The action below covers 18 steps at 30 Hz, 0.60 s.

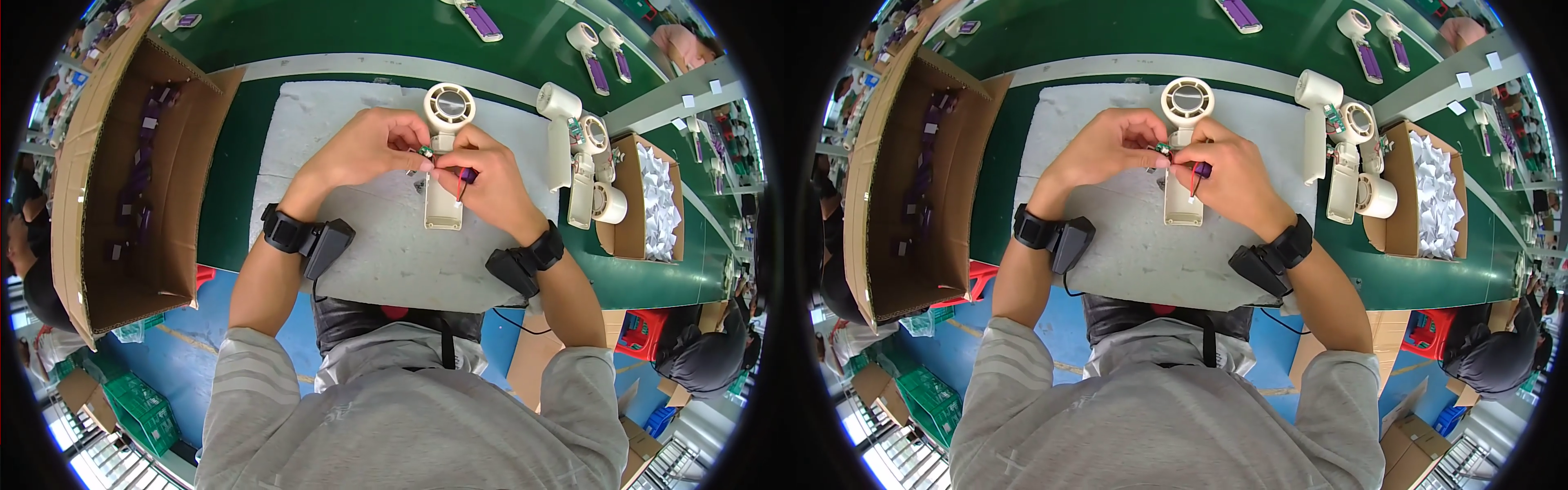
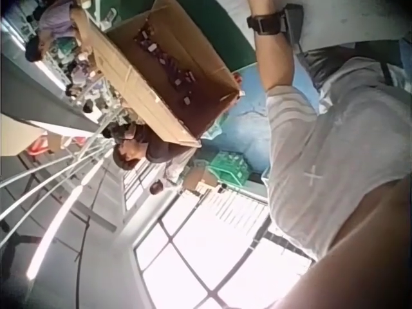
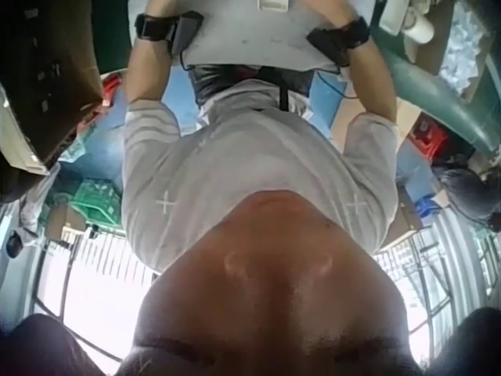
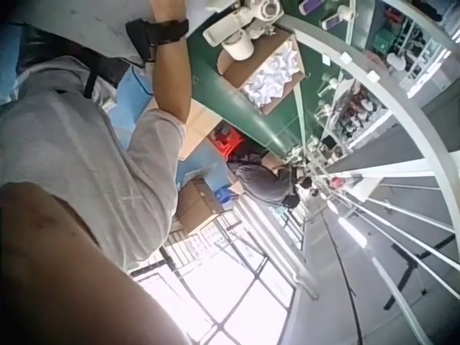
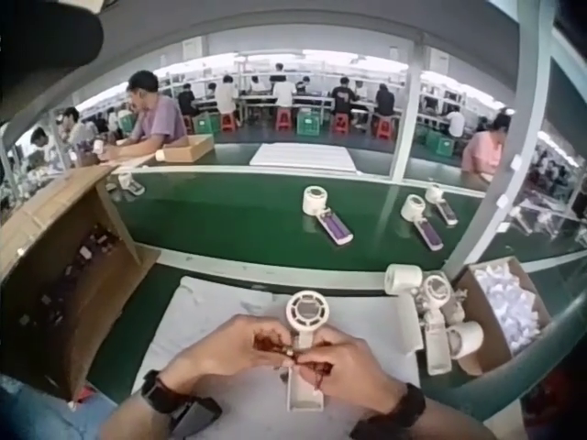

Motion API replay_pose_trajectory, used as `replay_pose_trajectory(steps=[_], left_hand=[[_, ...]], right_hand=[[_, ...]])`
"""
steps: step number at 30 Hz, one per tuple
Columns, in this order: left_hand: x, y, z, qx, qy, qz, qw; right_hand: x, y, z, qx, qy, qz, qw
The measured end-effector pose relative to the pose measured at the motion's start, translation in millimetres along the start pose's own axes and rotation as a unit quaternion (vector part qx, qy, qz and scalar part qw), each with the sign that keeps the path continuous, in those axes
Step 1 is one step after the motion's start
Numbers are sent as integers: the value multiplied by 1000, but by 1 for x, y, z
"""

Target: Assemble electronic components and batteries into plastic housings on a production line.

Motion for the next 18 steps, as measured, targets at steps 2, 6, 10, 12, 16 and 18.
replay_pose_trajectory(steps=[2, 6, 10, 12, 16, 18], left_hand=[[-2, 0, 0, -5, -6, 6, 1000], [-4, 6, -4, 56, -11, 57, 997], [0, -3, -35, 151, 161, -8, 975], [-2, -5, -20, 125, 65, 2, 990], [-2, 5, -26, 55, 72, 10, 996], [-2, 7, -31, 28, 99, 10, 995]], right_hand=[[-1, -1, 3, -16, -3, -14, 1000], [-3, -2, 4, -37, -3, -19, 999], [-3, 0, 6, -52, -3, -22, 998], [-3, -1, 5, -56, -3, -24, 998], [-6, -2, 7, -77, -19, -18, 997], [-5, -3, 9, -65, -9, 4, 998]])
Point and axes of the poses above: each hand's wrist, its own x-axis towards the middle knuckle, its own y-axis out of the palm, z = x × y, the point moved 10 cm from there along x, towards the middle knuckle, and after that the axes turned 11 degrees about y, right-handed, at the moved point
